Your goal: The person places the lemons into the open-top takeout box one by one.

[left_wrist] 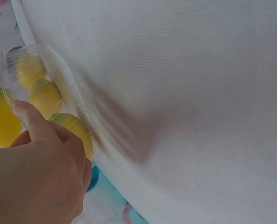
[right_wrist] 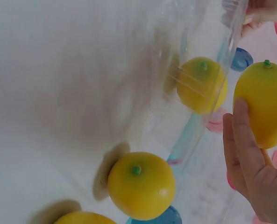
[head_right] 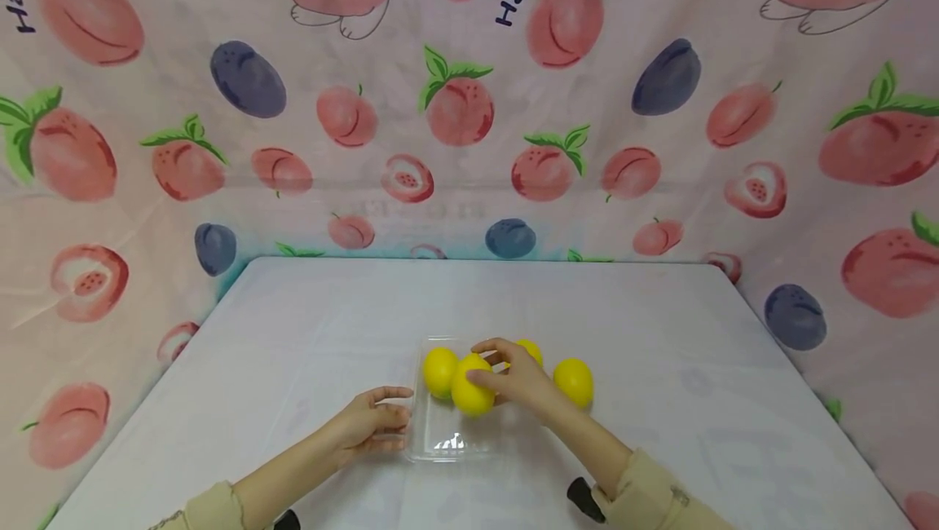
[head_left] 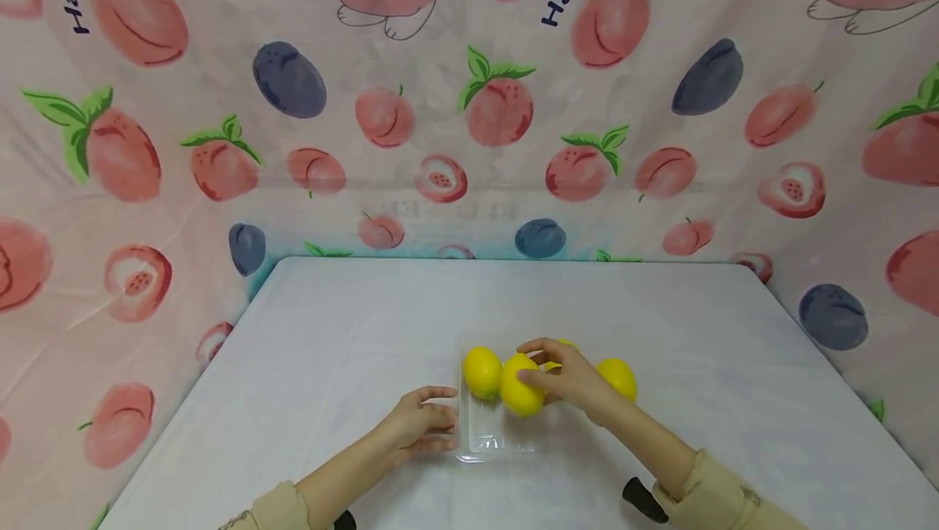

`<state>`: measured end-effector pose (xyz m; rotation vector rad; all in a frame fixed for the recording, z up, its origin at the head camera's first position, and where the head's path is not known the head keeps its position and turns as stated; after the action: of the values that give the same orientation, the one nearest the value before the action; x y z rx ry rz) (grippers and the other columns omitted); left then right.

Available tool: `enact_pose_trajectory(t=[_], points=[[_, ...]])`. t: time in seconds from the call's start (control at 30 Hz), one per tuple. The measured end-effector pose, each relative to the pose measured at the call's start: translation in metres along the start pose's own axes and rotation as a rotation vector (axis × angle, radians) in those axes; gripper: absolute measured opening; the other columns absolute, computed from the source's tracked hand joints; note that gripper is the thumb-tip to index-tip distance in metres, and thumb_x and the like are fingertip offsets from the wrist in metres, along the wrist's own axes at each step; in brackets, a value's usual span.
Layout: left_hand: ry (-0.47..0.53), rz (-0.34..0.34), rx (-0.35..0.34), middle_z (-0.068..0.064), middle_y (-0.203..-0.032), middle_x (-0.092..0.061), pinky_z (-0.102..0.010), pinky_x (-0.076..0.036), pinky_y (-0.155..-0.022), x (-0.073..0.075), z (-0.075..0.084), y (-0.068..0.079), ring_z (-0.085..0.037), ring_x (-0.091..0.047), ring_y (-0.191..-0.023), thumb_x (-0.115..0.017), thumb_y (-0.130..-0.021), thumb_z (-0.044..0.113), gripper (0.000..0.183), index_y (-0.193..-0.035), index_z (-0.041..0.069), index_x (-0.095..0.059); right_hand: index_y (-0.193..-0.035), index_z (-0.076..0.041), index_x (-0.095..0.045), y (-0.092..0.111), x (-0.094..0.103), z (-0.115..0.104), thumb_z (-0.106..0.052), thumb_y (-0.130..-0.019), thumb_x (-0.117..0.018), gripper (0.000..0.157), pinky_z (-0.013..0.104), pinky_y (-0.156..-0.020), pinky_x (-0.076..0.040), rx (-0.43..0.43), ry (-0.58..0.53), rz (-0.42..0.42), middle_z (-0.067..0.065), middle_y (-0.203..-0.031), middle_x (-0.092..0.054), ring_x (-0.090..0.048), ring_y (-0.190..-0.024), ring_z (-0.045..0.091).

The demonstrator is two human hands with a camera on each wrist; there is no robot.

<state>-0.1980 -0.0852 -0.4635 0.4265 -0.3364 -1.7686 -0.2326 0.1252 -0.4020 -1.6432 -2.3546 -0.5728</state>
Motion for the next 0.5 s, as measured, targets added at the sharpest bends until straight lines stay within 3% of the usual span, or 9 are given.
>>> enact_pose_trajectory(t=[0.5], points=[[0.012,0.008,-0.001,-0.001,-0.081,-0.058,-0.029,-0.060,-0.063,0.000,-0.001,0.000,-0.010,-0.058,-0.066,-0.058,-0.086,-0.006,0.044,-0.128,-0.003,-0.045,-0.121,-0.005,-0.057,-0.005,-0.030,-0.006,-0.027,-0.085,-0.070,0.045,0.031,-0.066,-0.059,0.055,0.023,-0.071,0.019,-0.117,-0.055,-0.060,-0.081,0.017]])
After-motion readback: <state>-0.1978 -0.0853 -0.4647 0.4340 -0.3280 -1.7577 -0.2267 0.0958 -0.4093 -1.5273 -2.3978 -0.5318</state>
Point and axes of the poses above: each hand's wrist, its own y-axis away from the middle knuckle, its own x-axis out of the back of the hand, z = x × y, the point moved 6 cm from there along -y, towards the middle knuckle
